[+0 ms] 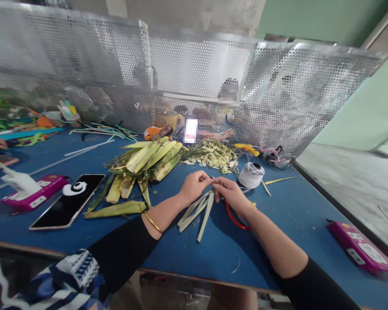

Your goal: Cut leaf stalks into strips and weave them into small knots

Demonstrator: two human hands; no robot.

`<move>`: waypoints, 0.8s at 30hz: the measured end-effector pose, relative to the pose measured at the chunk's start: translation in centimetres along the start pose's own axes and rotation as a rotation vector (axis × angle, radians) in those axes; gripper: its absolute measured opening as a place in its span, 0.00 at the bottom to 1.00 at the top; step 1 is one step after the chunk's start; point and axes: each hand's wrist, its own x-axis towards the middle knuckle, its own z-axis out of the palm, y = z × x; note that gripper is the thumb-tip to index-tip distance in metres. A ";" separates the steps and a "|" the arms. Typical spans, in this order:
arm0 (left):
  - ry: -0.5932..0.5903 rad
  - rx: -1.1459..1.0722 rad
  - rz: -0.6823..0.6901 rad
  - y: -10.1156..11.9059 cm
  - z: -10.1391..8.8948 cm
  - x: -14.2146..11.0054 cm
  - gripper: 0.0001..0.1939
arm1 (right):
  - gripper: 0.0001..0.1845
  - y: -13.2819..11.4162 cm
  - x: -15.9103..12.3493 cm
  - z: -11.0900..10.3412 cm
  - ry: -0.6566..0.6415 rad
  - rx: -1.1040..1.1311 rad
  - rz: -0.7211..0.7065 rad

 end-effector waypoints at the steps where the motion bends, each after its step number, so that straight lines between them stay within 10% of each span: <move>1: 0.004 0.031 0.021 0.0 0.0 0.0 0.06 | 0.11 0.0 -0.1 0.1 -0.021 -0.006 0.001; 6: 0.033 0.003 -0.118 0.5 0.2 -0.3 0.13 | 0.16 -0.3 0.0 -0.1 0.093 0.059 -0.043; 13: -0.432 -0.533 -0.499 1.2 0.8 -1.5 0.17 | 0.16 -1.2 -0.2 -0.3 0.148 0.160 -0.127; 24: -0.317 -0.532 -0.429 1.7 -0.1 -0.9 0.16 | 0.17 -1.3 -0.3 -0.2 0.161 0.193 -0.150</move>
